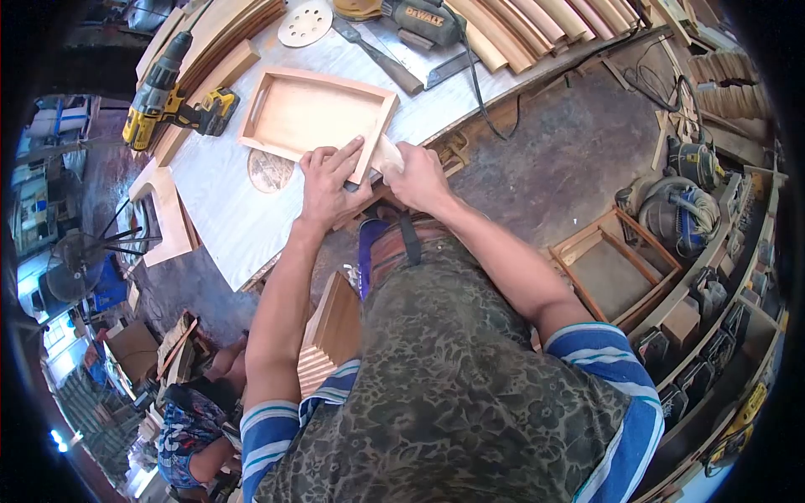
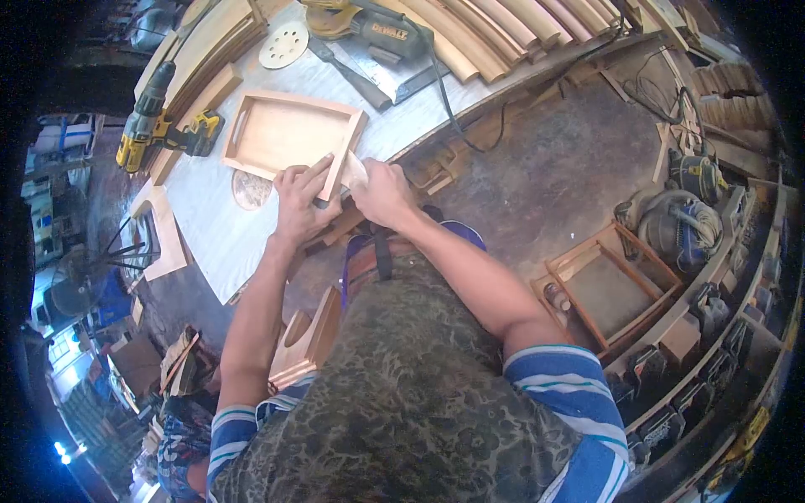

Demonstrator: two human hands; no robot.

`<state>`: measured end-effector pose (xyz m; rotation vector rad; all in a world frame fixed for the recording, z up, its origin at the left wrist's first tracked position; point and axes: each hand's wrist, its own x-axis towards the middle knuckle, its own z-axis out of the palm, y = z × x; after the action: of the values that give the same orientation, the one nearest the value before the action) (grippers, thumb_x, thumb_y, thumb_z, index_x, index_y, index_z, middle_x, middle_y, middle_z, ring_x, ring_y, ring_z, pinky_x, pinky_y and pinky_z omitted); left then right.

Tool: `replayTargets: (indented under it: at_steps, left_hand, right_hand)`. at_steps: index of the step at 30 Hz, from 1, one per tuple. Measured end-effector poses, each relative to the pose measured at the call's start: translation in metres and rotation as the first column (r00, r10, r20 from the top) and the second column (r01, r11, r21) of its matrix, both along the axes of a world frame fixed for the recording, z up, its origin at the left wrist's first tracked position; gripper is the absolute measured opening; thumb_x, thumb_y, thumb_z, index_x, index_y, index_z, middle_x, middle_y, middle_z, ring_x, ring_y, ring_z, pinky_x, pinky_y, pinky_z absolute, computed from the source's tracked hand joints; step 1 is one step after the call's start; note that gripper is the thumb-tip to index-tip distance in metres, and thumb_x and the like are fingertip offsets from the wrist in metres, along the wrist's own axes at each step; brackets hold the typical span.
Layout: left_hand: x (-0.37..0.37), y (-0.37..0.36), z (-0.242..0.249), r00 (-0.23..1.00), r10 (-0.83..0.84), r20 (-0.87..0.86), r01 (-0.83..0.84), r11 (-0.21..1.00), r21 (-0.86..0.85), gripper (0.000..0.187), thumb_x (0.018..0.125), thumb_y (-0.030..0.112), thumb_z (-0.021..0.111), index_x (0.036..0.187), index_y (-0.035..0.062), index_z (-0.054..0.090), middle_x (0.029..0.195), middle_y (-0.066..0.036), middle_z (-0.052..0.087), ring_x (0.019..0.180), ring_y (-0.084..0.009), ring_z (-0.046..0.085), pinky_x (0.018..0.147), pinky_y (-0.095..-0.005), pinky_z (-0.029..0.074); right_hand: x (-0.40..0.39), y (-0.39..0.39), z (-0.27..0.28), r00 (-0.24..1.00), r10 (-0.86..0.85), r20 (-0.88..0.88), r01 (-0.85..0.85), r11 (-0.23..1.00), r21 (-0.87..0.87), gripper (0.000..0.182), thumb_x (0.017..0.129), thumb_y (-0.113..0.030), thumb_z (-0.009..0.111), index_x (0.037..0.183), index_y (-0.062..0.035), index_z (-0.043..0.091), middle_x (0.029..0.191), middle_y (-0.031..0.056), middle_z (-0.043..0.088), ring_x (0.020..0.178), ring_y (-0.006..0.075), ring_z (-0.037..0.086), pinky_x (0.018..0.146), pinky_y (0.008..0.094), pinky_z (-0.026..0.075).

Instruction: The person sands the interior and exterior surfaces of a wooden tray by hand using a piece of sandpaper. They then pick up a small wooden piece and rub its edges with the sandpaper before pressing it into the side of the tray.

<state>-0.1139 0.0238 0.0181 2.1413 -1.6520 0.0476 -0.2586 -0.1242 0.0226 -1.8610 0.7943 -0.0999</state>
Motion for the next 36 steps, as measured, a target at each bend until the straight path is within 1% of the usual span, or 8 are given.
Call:
replayTargets:
  at_steps: [8,10,23,26,28,29,31,36]
  left_hand:
    - [0.001,0.000,0.004,0.998,0.012,-0.061,-0.010,0.999,0.039,0.058,0.070,0.022,0.077,0.127,0.0157,0.074,0.142,-0.001,0.067,0.106,-0.0261,0.058,0.104,-0.0443,0.037]
    - [0.000,0.001,0.002,0.998,0.012,-0.062,-0.010,0.999,0.035,0.059,0.070,0.021,0.077,0.128,0.0151,0.073,0.142,-0.001,0.067,0.107,-0.0263,0.058,0.105,-0.0443,0.037]
    - [0.002,0.001,0.002,0.998,0.007,-0.061,-0.004,0.999,0.040,0.053,0.069,0.020,0.078,0.122,0.0149,0.075,0.143,-0.003,0.065,0.111,-0.0298,0.055,0.106,-0.0462,0.037]
    - [0.002,0.000,-0.001,0.999,0.017,-0.047,-0.017,1.000,-0.002,0.049,0.069,0.019,0.079,0.117,0.0151,0.075,0.136,-0.006,0.063,0.113,-0.0300,0.053,0.105,-0.0469,0.037]
    - [0.003,0.002,-0.005,0.998,0.040,-0.049,-0.042,0.998,-0.053,0.047,0.066,0.025,0.079,0.111,0.0143,0.075,0.122,-0.006,0.062,0.111,-0.0304,0.053,0.103,-0.0467,0.037]
    - [0.003,0.004,-0.007,0.998,0.039,-0.047,-0.042,0.998,-0.052,0.047,0.066,0.025,0.079,0.111,0.0143,0.075,0.122,-0.006,0.062,0.111,-0.0304,0.053,0.103,-0.0467,0.037]
    - [0.003,0.004,-0.009,0.998,0.046,-0.052,-0.048,0.998,-0.044,0.044,0.066,0.025,0.080,0.108,0.0133,0.074,0.115,-0.007,0.059,0.109,-0.0305,0.052,0.101,-0.0472,0.037]
    - [0.006,0.005,-0.009,0.997,0.034,-0.067,-0.035,0.999,-0.014,0.044,0.067,0.020,0.081,0.110,0.0124,0.074,0.109,-0.007,0.060,0.108,-0.0316,0.052,0.100,-0.0481,0.038]
  right_hand:
    - [0.005,-0.005,-0.007,0.997,0.049,0.057,-0.051,0.998,0.027,0.032,0.091,-0.020,0.064,0.106,0.0075,0.068,0.096,0.0338,0.070,0.099,0.0503,0.069,0.088,0.0534,0.055]
    - [0.011,-0.002,-0.005,0.999,-0.002,0.034,0.003,0.999,-0.032,0.033,0.089,-0.021,0.069,0.105,0.0073,0.069,0.096,0.0303,0.072,0.097,0.0432,0.073,0.087,0.0489,0.056]
    - [0.011,0.002,-0.011,0.996,-0.044,0.081,0.041,0.999,0.027,0.035,0.090,-0.024,0.066,0.104,0.0080,0.069,0.098,0.0337,0.071,0.101,0.0488,0.069,0.087,0.0519,0.055]
    - [0.008,-0.001,-0.015,0.996,-0.066,0.057,0.059,0.991,0.122,0.034,0.090,-0.025,0.067,0.098,0.0080,0.071,0.088,0.0296,0.073,0.089,0.0449,0.073,0.081,0.0497,0.057]
    - [0.006,-0.005,0.004,0.999,-0.045,0.019,0.034,0.913,0.406,0.036,0.089,-0.027,0.068,0.094,0.0086,0.072,0.078,0.0242,0.073,0.076,0.0400,0.075,0.075,0.0471,0.059]
    - [0.007,-0.004,0.002,0.999,-0.046,0.021,0.033,0.913,0.407,0.036,0.089,-0.027,0.068,0.094,0.0086,0.072,0.078,0.0242,0.073,0.076,0.0400,0.075,0.075,0.0471,0.059]
    - [0.010,0.000,-0.006,0.996,-0.084,0.015,0.071,0.916,0.395,0.025,0.092,-0.018,0.069,0.095,0.0058,0.074,0.069,0.0091,0.073,0.054,0.0150,0.069,0.054,0.0339,0.056]
    - [0.019,0.006,-0.038,0.995,-0.095,0.042,0.090,0.990,0.108,0.029,0.091,-0.022,0.068,0.095,0.0060,0.074,0.069,0.0108,0.073,0.057,0.0179,0.070,0.059,0.0366,0.058]
